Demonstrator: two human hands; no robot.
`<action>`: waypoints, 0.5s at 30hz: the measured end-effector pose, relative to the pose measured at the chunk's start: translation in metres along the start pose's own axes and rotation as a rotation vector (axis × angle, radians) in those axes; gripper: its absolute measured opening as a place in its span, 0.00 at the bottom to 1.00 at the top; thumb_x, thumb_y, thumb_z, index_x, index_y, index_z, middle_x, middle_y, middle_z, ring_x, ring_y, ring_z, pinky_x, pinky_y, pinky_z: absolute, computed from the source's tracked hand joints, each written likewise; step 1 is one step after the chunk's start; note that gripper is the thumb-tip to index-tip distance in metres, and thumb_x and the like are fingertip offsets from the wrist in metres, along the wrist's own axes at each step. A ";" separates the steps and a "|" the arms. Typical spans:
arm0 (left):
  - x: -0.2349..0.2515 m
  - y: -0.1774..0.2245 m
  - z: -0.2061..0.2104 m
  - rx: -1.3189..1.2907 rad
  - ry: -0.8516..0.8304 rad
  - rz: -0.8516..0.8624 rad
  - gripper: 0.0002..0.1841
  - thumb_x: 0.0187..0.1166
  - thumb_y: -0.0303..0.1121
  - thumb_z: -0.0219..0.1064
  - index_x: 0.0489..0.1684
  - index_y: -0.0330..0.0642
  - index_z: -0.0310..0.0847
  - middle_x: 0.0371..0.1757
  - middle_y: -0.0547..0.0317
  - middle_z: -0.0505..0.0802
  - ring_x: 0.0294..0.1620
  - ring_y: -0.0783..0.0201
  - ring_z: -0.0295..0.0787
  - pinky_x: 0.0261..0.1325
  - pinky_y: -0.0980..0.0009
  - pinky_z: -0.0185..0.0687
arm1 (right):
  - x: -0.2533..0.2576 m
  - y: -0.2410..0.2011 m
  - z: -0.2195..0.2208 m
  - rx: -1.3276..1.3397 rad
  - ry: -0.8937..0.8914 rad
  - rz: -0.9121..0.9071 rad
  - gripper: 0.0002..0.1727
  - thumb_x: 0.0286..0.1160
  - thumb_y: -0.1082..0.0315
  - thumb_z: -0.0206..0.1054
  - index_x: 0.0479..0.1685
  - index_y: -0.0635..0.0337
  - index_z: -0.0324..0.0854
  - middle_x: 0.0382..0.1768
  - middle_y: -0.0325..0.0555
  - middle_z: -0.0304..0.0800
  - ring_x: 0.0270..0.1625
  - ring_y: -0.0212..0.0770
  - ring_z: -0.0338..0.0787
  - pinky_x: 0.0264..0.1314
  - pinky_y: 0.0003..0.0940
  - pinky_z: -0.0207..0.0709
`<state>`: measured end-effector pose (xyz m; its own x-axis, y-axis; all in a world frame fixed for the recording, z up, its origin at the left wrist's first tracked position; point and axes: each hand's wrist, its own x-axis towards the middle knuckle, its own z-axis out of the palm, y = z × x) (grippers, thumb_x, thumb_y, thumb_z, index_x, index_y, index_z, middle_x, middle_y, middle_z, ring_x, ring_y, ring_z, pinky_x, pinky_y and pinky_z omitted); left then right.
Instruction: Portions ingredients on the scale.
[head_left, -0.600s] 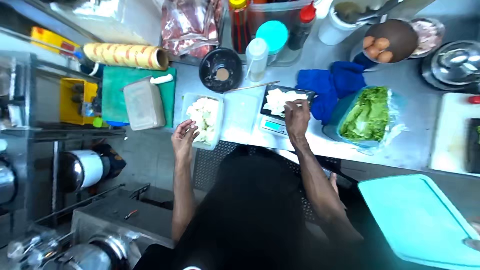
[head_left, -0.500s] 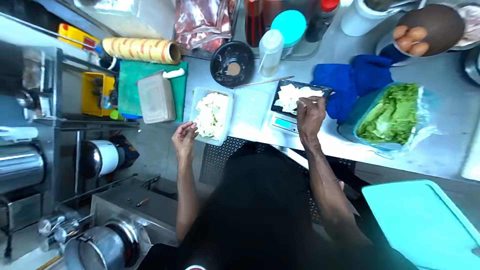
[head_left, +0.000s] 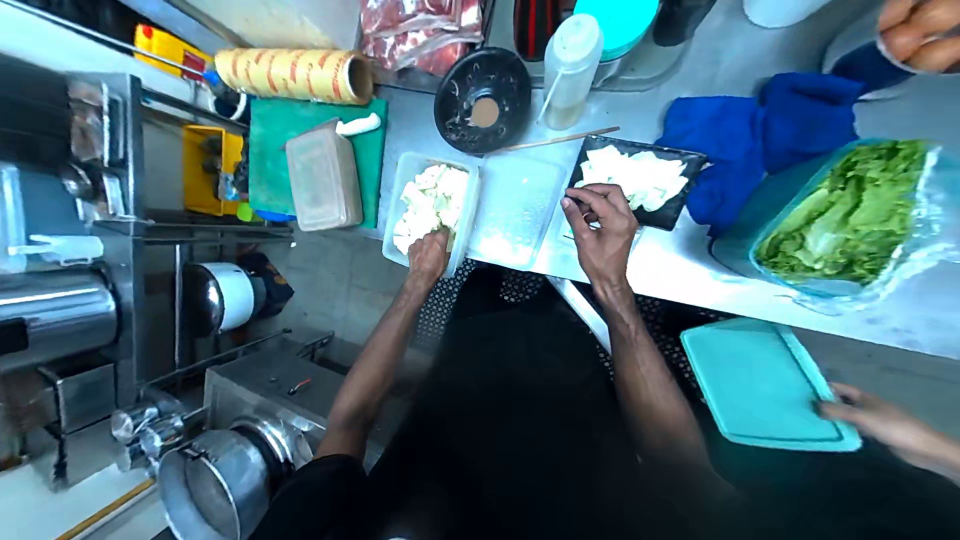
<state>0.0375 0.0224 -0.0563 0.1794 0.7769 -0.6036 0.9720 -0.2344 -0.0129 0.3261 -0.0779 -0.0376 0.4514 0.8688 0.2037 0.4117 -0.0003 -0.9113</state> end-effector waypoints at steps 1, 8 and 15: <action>0.003 0.000 0.000 0.029 -0.008 0.029 0.24 0.77 0.32 0.68 0.75 0.48 0.78 0.58 0.36 0.92 0.56 0.31 0.90 0.52 0.30 0.82 | -0.001 -0.002 0.000 -0.003 0.018 0.001 0.12 0.83 0.61 0.70 0.55 0.57 0.92 0.52 0.48 0.88 0.42 0.33 0.88 0.38 0.24 0.83; -0.014 -0.060 -0.029 -0.356 0.012 0.344 0.26 0.71 0.38 0.81 0.69 0.49 0.81 0.48 0.46 0.95 0.45 0.41 0.93 0.50 0.37 0.86 | -0.017 -0.033 0.027 -0.078 0.168 0.078 0.14 0.84 0.61 0.69 0.56 0.58 0.91 0.52 0.49 0.89 0.43 0.34 0.89 0.41 0.27 0.85; 0.007 -0.132 -0.037 -1.355 -0.144 0.539 0.18 0.72 0.24 0.77 0.60 0.45 0.88 0.43 0.58 0.94 0.29 0.70 0.84 0.33 0.74 0.84 | -0.044 -0.082 0.116 0.179 0.024 0.272 0.15 0.81 0.63 0.70 0.60 0.58 0.89 0.53 0.47 0.90 0.42 0.39 0.91 0.41 0.36 0.88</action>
<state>-0.0836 0.0803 -0.0295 0.6216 0.6925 -0.3663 0.2036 0.3087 0.9291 0.1803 -0.0580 -0.0130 0.5451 0.8369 -0.0500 0.1282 -0.1422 -0.9815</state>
